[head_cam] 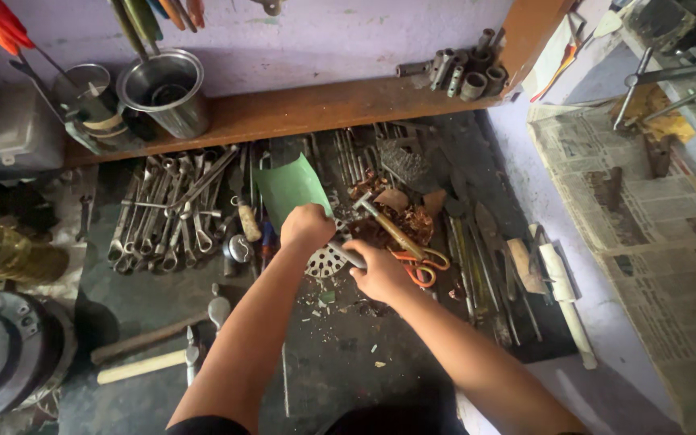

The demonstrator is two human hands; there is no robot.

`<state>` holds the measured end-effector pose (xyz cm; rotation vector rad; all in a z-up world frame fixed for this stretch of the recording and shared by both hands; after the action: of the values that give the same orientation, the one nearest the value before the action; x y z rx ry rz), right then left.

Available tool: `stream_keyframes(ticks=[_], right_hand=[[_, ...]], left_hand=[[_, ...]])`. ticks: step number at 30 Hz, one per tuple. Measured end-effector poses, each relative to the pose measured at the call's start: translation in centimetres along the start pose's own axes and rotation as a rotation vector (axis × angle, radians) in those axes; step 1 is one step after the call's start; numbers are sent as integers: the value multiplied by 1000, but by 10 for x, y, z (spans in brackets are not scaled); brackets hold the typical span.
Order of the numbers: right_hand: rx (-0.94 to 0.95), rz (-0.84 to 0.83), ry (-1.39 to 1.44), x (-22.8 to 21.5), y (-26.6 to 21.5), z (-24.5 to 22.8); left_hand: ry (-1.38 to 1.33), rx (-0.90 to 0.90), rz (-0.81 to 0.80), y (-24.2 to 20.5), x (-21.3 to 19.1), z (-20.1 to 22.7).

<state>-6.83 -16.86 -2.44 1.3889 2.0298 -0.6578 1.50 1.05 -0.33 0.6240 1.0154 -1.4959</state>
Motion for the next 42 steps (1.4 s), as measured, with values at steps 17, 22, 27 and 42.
stream_keyframes(ticks=[17,22,27,42], right_hand=[[-285,256,-140,32,-19,25],[192,-199,589,24,-28,46],[120,-167,495,4,-17,22],[-108,-78,-87,3,-23,-3]], left_hand=[[-26,-32,11,-3,-5,3],[0,-13,22,3,-1,0],[18,8,59,6,-4,2],[-27,-38,37,9,-2,1]])
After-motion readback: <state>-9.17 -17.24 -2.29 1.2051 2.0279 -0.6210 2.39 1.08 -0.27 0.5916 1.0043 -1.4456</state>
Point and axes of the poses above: each hand's wrist, its own y-axis towards the middle knuckle, its own x-axis out of the palm, z = x × y, the point moved 2 cm from there along y, towards the middle knuckle, and after that the axes turned 4 degrees about -z, right-handed, at the moved point
